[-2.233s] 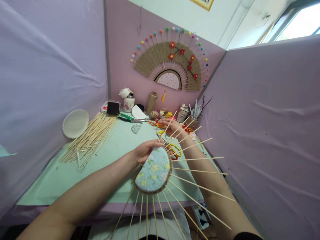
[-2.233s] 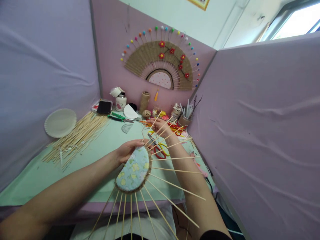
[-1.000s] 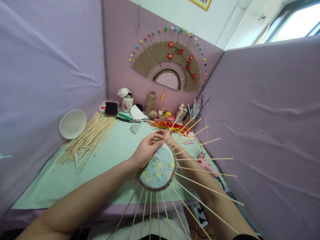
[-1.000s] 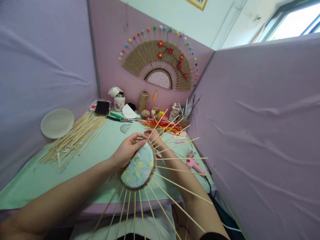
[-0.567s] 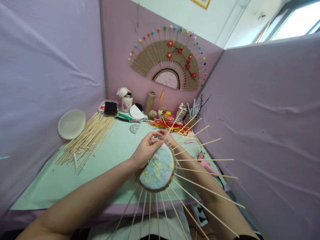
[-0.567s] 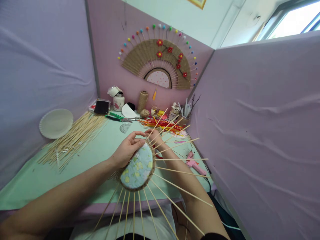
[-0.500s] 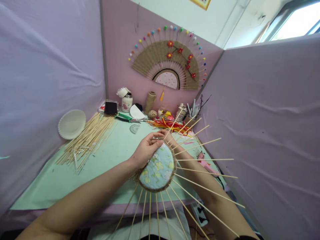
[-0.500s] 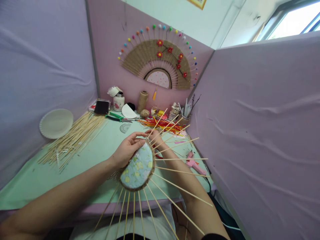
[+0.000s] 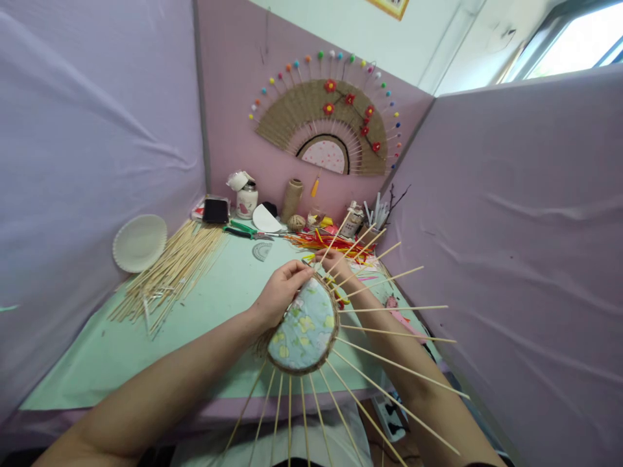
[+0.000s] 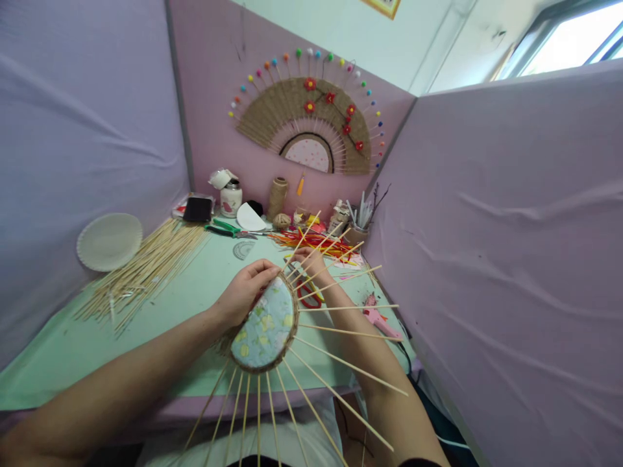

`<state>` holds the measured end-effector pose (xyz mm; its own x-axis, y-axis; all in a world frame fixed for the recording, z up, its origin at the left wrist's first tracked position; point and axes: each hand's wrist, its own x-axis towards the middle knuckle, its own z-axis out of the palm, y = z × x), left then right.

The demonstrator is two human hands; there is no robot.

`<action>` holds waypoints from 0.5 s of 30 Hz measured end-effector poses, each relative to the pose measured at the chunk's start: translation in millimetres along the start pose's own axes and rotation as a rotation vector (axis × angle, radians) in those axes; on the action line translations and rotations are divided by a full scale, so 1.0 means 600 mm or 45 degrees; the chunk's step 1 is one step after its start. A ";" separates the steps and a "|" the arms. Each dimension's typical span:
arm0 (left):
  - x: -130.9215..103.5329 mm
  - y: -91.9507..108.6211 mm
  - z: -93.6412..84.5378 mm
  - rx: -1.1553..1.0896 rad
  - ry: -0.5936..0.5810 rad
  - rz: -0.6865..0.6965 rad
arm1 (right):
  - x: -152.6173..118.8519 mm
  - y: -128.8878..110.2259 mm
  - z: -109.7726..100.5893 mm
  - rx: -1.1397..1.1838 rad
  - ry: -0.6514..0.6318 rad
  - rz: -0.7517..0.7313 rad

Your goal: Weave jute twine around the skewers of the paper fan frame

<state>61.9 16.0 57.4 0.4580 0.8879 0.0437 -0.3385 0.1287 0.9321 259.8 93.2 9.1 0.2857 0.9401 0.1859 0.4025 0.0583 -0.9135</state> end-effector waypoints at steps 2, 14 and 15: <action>0.002 0.000 -0.003 -0.002 0.008 -0.012 | 0.006 -0.001 -0.023 0.080 0.032 0.031; 0.016 -0.023 -0.011 0.004 0.058 -0.105 | -0.016 -0.091 -0.187 0.659 0.001 0.001; 0.017 -0.025 -0.011 0.014 0.057 -0.119 | -0.020 -0.103 -0.195 0.736 -0.041 -0.007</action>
<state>66.2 26.0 41.6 0.4499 0.8911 -0.0595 -0.2871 0.2074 0.9352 333.5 39.3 105.4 0.2545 0.9485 0.1884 -0.1393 0.2288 -0.9635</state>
